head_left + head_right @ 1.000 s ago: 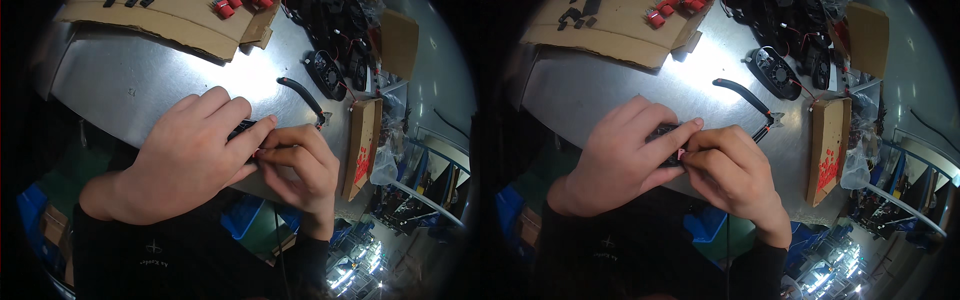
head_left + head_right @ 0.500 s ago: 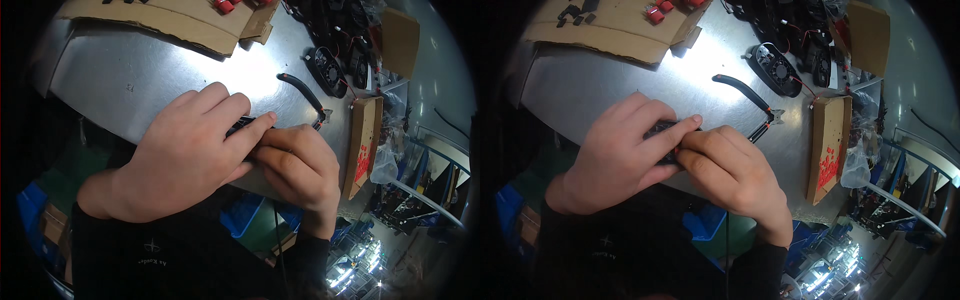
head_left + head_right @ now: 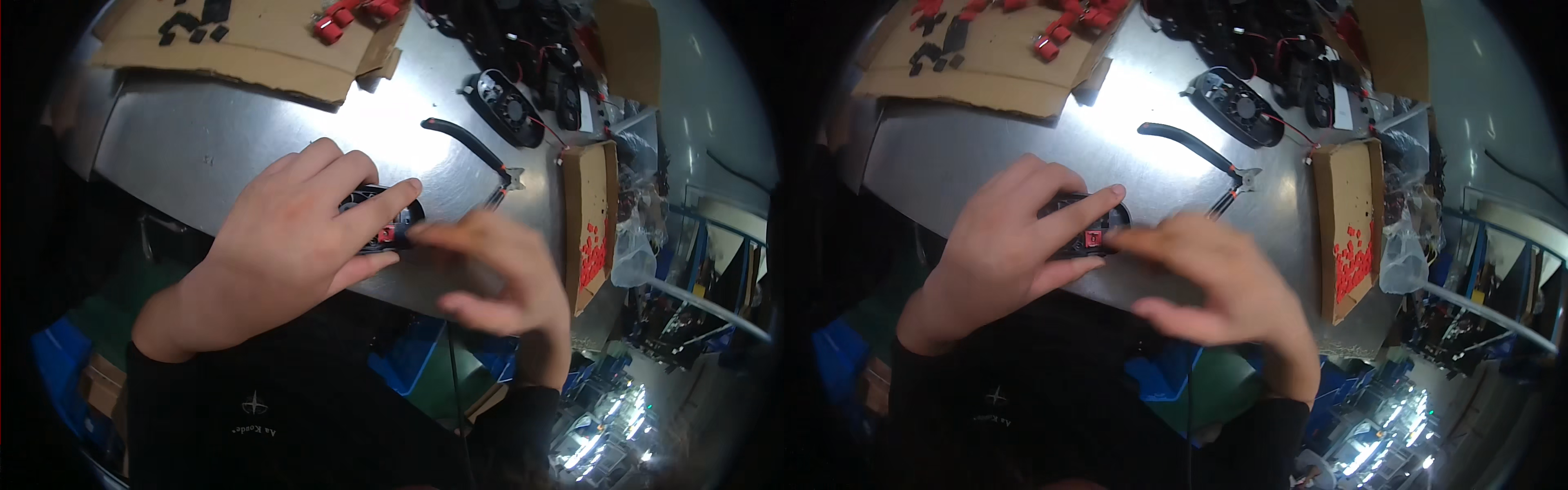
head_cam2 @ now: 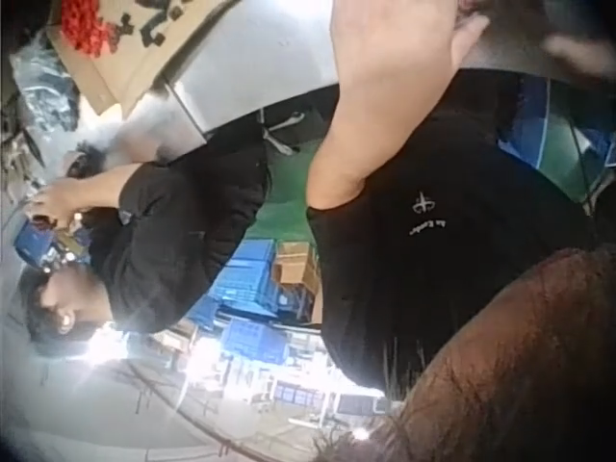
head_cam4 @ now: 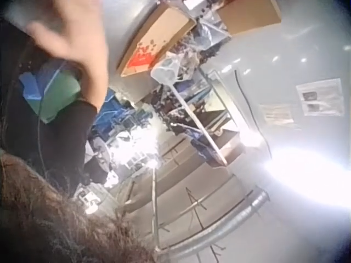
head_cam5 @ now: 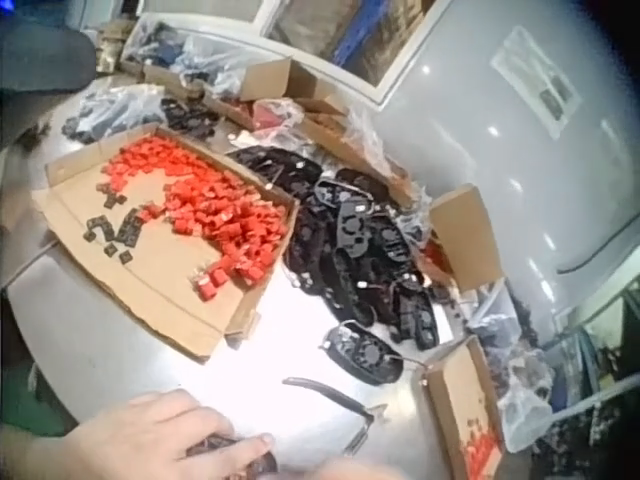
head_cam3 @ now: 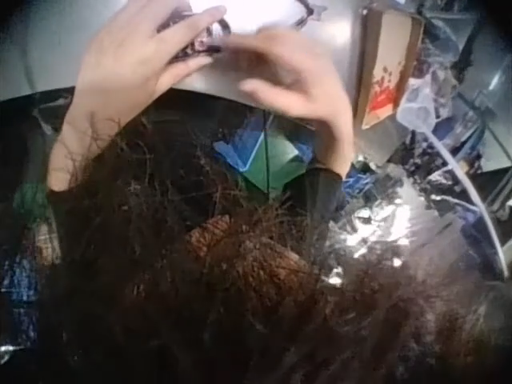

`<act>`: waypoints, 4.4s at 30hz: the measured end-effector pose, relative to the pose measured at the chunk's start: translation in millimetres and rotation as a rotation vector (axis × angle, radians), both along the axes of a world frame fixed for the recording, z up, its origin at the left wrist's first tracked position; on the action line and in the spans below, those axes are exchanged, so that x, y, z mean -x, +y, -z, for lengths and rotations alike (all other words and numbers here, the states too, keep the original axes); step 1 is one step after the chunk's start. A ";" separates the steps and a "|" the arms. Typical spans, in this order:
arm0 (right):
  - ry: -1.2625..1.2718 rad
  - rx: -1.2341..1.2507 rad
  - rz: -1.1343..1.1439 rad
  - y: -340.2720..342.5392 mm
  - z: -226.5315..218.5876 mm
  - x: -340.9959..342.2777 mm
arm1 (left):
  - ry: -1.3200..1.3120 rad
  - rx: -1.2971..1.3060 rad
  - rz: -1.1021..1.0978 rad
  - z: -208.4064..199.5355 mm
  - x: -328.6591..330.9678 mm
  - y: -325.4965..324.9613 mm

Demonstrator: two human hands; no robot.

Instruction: Assembling electronic components by inserting small red parts into a plastic housing and using pliers to secure or crimp them.

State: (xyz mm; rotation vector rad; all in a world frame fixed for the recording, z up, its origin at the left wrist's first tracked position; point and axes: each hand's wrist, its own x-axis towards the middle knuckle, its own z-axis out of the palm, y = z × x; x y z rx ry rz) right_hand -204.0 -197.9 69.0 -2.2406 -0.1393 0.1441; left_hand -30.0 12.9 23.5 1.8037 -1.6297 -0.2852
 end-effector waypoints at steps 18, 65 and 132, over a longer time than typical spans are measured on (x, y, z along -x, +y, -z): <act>-0.812 -0.794 0.430 73.2 -2.4 -29.7 | -0.166 0.132 0.096 15.7 -13.4 -5.1; -0.936 -0.246 0.403 122.5 34.5 -61.0 | -0.043 0.102 0.031 25.7 -4.5 -7.5; -0.316 -1.237 -0.198 16.4 30.6 -68.5 | -0.124 -0.026 0.125 17.1 -18.3 -23.3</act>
